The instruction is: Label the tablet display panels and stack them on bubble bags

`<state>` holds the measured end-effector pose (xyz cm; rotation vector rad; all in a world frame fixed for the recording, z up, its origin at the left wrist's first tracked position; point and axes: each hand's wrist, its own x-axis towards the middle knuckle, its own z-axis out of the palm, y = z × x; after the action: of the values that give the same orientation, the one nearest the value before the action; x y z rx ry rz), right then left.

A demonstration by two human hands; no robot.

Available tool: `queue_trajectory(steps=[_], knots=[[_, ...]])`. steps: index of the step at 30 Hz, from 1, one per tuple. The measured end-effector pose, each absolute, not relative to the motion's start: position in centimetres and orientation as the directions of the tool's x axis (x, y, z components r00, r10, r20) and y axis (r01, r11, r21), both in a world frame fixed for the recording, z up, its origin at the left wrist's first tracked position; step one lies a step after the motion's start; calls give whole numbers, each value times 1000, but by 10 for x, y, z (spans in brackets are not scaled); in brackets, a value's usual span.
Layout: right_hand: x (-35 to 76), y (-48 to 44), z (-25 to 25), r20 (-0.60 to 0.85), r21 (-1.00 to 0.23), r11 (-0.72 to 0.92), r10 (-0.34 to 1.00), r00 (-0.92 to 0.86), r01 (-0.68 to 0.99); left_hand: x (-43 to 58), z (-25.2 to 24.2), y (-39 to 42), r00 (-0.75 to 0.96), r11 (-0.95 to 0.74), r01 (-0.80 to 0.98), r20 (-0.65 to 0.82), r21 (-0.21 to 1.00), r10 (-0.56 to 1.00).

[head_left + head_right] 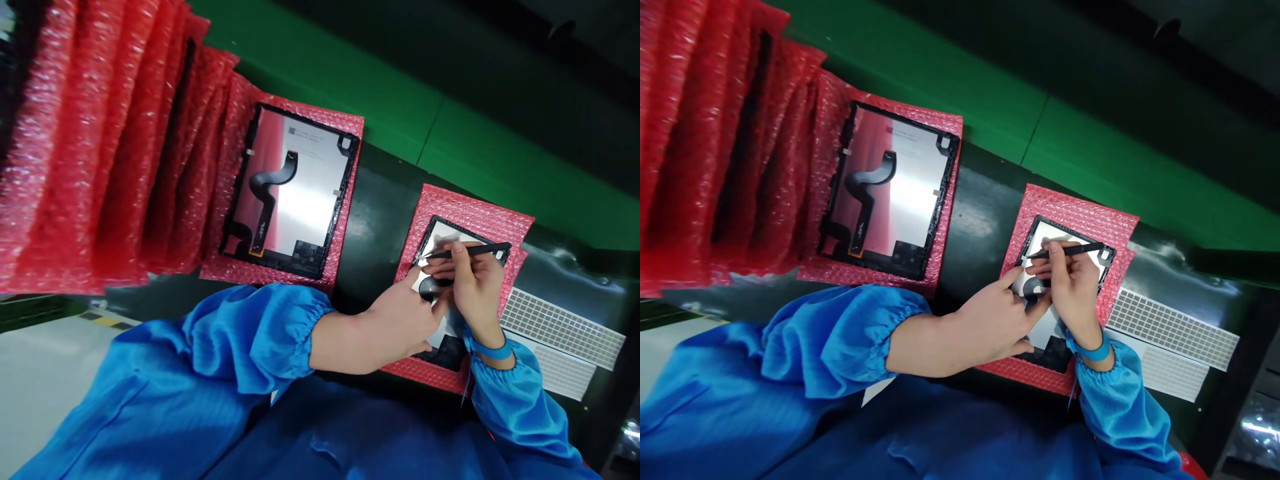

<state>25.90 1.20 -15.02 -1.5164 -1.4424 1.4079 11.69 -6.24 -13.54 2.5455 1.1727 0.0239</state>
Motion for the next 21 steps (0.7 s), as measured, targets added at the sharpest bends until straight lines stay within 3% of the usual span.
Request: queue_trajectory(steps=[12, 21], knots=[[258, 12, -152, -299, -926, -239, 937, -181, 292, 105, -136, -50, 690, -624, 702, -110, 344, 715], [258, 15, -152, -277, -953, -249, 946, -168, 170, 101, -140, -48, 711, -655, 676, -63, 339, 701]])
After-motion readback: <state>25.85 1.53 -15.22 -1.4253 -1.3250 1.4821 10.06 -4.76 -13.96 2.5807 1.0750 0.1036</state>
